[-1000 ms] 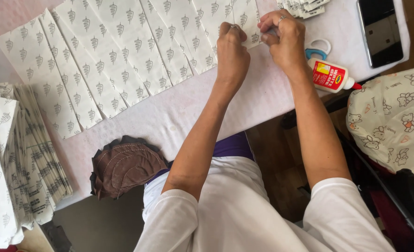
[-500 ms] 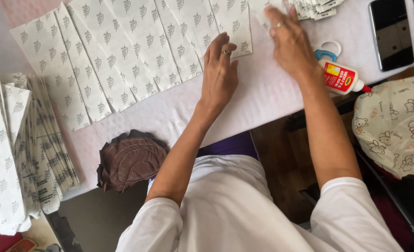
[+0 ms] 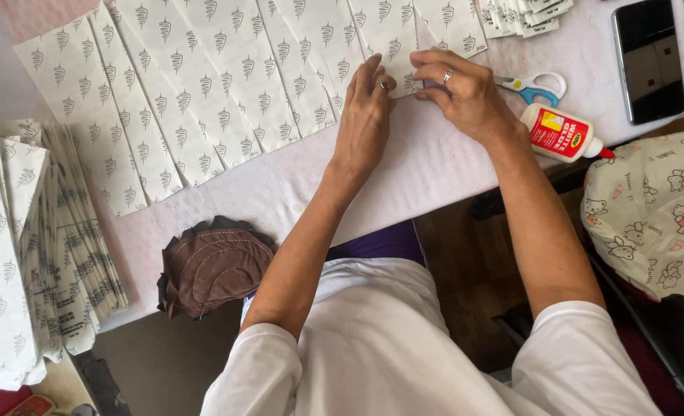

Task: The person applies glue from a bottle onto the edges of paper strips and سپس assembles them into a stack.

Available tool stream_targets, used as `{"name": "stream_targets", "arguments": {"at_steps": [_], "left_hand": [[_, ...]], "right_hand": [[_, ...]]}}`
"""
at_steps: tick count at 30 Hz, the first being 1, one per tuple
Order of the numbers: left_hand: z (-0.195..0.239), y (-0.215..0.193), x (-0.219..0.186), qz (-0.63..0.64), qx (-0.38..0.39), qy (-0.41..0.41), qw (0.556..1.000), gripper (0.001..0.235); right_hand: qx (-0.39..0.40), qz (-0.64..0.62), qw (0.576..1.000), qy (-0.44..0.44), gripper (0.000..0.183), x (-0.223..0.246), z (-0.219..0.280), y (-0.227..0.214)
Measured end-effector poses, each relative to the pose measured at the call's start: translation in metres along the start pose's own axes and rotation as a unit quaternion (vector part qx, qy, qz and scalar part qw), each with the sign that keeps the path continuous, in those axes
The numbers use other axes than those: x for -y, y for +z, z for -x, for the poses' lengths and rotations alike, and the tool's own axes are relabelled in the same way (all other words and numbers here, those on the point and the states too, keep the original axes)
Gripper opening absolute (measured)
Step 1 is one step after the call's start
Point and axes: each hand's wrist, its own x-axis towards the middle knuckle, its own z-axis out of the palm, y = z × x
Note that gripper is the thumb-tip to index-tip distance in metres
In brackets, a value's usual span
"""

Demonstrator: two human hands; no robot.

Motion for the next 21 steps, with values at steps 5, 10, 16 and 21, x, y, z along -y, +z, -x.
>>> {"name": "stream_targets", "arguments": {"at_steps": [5,10,16,21], "left_hand": [[0.001,-0.008,-0.003,0.031,0.03,0.001,0.999,0.007],[0.0,-0.002,0.002,-0.026,0.015,0.057,0.998,0.009],[-0.006,0.004,-0.002,-0.05,0.024,-0.003,0.998,0.014],[-0.015,0.016,-0.004,-0.036,-0.002,-0.095,0.995,0.018]], "right_hand": [[0.005,0.01,1.0,-0.019,0.012,0.003,0.002,-0.001],[0.011,0.037,0.999,-0.023,0.012,-0.001,0.005,0.002],[-0.025,-0.015,0.999,0.031,0.009,0.005,-0.001,0.01],[-0.073,0.029,0.995,0.056,0.016,0.007,-0.009,0.013]]}}
